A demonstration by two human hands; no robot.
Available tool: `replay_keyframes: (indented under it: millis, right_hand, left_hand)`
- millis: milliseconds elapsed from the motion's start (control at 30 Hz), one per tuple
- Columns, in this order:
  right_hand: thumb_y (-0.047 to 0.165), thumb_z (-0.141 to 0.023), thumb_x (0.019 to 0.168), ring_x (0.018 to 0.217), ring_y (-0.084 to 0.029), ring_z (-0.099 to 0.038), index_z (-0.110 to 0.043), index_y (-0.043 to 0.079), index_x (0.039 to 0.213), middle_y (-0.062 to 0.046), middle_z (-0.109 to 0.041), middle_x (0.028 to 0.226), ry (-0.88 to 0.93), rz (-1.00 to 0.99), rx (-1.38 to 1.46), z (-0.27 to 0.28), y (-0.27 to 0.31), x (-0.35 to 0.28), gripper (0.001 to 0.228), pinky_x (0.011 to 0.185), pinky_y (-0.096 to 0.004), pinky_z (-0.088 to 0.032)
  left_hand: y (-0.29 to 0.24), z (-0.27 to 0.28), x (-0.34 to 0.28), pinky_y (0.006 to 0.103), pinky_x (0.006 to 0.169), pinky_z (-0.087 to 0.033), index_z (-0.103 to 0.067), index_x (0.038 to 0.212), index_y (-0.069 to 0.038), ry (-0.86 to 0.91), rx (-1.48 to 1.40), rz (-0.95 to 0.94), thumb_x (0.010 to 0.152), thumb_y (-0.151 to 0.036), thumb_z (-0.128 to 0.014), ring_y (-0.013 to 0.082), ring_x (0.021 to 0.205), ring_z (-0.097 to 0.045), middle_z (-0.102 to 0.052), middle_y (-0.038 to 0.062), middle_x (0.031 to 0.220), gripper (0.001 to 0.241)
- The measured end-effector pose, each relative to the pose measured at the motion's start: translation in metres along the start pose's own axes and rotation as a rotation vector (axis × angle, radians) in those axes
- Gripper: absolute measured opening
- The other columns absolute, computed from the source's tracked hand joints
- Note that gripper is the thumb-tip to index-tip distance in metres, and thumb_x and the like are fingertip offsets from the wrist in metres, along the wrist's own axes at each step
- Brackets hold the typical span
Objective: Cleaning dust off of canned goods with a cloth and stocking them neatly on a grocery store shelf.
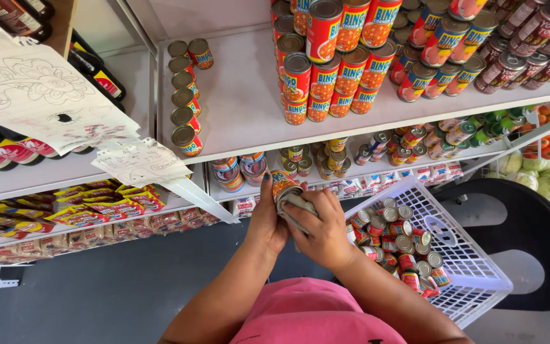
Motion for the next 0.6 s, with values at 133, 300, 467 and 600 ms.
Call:
replay_keyframes:
  millis: [133,300,467,600]
  right_hand:
    - [0.019,-0.074,0.092,0.07,-0.038,-0.06,-0.079,0.011,0.093,-0.017,-0.062,0.09,0.018,0.036,0.027,-0.004,0.003,0.006,0.009,0.062,-0.047,-0.05]
    - [0.022,-0.072,0.093,0.071,-0.037,-0.06,-0.079,0.013,0.094,-0.016,-0.062,0.092,0.063,0.082,0.045,-0.011,-0.003,0.007,0.011,0.062,-0.046,-0.049]
    - [0.02,-0.072,0.092,0.071,-0.038,-0.059,-0.079,0.012,0.095,-0.016,-0.062,0.092,0.064,0.071,0.021,-0.018,-0.01,0.012,0.011,0.063,-0.047,-0.048]
    - [0.014,-0.075,0.089,0.071,-0.036,-0.059,-0.079,0.012,0.097,-0.015,-0.061,0.092,0.014,0.026,-0.049,-0.027,-0.014,0.02,0.009,0.064,-0.047,-0.05]
  left_hand:
    - [-0.006,0.002,0.0,0.04,0.078,-0.065,-0.07,0.106,0.009,-0.022,-0.014,0.012,0.091,-0.045,-0.075,0.0303,0.083,-0.076,-0.075,0.023,0.094,0.056]
    - [-0.016,0.002,-0.002,0.0356,0.072,-0.066,-0.069,0.108,0.006,-0.002,0.019,0.015,0.091,-0.043,-0.075,0.028,0.081,-0.076,-0.075,0.019,0.095,0.052]
    - [-0.038,0.004,-0.004,0.039,0.071,-0.066,-0.067,0.105,0.008,-0.027,0.008,-0.011,0.092,-0.039,-0.076,0.0311,0.081,-0.076,-0.074,0.023,0.092,0.05]
    - [-0.058,-0.003,-0.01,0.0458,0.073,-0.066,-0.062,0.109,0.006,-0.013,0.034,-0.063,0.093,-0.035,-0.075,0.0345,0.081,-0.074,-0.07,0.024,0.096,0.046]
Point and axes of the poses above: each hand's wrist, its own x-axis towards the middle knuckle, its own z-axis out of the back of the hand, y = z × x, the point moved 7 cm from there along x, towards the middle knuckle
